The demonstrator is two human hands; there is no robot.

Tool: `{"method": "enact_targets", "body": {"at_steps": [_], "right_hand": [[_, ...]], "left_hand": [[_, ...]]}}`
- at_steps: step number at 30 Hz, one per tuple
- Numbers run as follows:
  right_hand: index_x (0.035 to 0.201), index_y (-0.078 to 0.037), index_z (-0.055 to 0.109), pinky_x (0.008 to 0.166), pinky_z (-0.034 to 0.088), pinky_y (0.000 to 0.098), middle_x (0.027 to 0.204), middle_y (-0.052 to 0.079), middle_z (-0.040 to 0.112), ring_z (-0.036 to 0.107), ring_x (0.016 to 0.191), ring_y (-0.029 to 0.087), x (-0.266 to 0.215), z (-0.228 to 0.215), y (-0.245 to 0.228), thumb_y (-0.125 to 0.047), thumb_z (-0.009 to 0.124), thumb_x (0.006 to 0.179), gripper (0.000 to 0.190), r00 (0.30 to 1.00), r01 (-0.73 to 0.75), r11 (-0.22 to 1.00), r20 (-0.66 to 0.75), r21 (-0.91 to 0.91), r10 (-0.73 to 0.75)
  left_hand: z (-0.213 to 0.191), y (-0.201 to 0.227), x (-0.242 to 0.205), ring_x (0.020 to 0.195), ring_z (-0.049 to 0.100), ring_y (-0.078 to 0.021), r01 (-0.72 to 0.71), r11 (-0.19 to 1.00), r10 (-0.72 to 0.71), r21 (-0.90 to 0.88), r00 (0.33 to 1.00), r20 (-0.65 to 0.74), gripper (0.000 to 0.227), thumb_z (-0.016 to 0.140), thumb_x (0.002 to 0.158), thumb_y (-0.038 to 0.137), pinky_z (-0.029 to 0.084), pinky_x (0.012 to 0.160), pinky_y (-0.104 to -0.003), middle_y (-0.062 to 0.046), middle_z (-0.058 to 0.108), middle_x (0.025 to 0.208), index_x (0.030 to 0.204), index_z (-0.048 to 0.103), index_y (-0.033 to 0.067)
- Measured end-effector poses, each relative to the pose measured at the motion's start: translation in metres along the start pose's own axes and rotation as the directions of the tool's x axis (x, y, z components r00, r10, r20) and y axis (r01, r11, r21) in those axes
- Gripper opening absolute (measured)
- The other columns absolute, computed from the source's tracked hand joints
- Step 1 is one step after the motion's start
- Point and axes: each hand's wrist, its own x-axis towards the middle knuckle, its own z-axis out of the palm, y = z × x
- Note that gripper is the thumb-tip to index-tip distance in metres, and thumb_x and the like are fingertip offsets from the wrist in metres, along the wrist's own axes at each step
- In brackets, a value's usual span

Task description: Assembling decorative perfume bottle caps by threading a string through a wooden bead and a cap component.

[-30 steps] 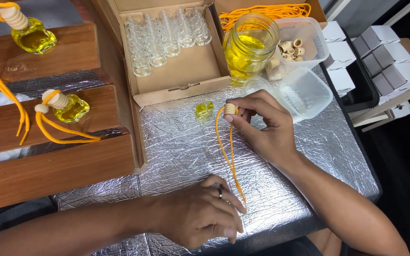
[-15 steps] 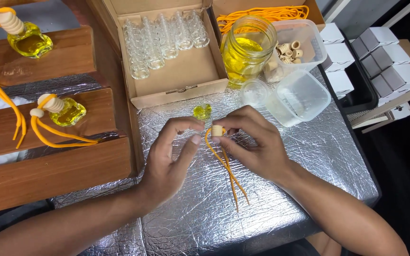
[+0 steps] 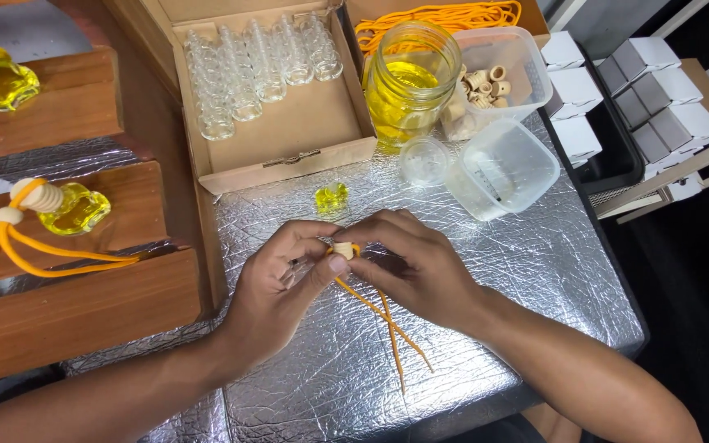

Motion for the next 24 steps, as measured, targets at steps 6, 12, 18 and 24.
{"method": "enact_targets", "body": {"at_steps": [6, 12, 18, 24], "right_hand": [[0.128, -0.008, 0.062, 0.091, 0.056, 0.0289, 0.116, 0.010, 0.070, 0.070, 0.106, 0.019, -0.005, -0.009, 0.011, -0.004, 0.072, 0.095, 0.035, 0.981, -0.087, 0.990, 0.181, 0.114, 0.066], [0.118, -0.006, 0.067, 0.089, 0.055, 0.0269, 0.102, 0.005, 0.070, 0.066, 0.094, 0.014, -0.005, -0.007, 0.009, -0.007, 0.074, 0.094, 0.025, 0.975, -0.213, 0.921, 0.132, 0.325, 0.178], [0.120, -0.003, 0.067, 0.088, 0.058, 0.0257, 0.101, 0.006, 0.071, 0.068, 0.094, 0.015, -0.004, -0.013, -0.002, -0.005, 0.074, 0.093, 0.029, 0.973, -0.232, 0.911, 0.063, 0.340, 0.224], [0.117, -0.001, 0.067, 0.078, 0.058, 0.0226, 0.093, 0.005, 0.068, 0.067, 0.085, 0.013, -0.003, -0.007, -0.002, -0.006, 0.073, 0.093, 0.025, 0.960, -0.278, 0.885, 0.088, 0.374, 0.265]], "left_hand": [[0.002, 0.008, 0.002, 0.080, 0.070, -0.0157, 0.226, 0.972, -0.223, 0.063, 0.974, -0.051, 0.032, 0.071, 0.092, 0.024, 0.055, 0.077, -0.031, -0.006, 0.073, 0.082, 0.117, 0.064, 0.0072], [0.002, 0.016, 0.001, 0.120, 0.060, -0.0240, -0.096, 0.988, 0.112, 0.123, 0.985, -0.130, 0.037, 0.055, 0.099, 0.029, 0.041, 0.113, -0.039, -0.011, 0.064, 0.117, 0.123, 0.054, 0.0024], [-0.004, 0.009, 0.012, 0.135, 0.046, -0.0194, 0.020, 0.801, -0.039, 0.598, 0.999, 0.019, 0.027, 0.055, 0.090, 0.002, 0.044, 0.088, -0.031, -0.010, 0.041, 0.156, 0.109, 0.070, 0.0136], [-0.001, -0.002, 0.020, 0.151, 0.031, -0.0334, -0.052, 0.726, 0.054, 0.686, 0.998, 0.018, 0.034, 0.067, 0.086, 0.010, 0.029, 0.107, -0.053, -0.016, 0.037, 0.160, 0.117, 0.075, 0.0235]]}}
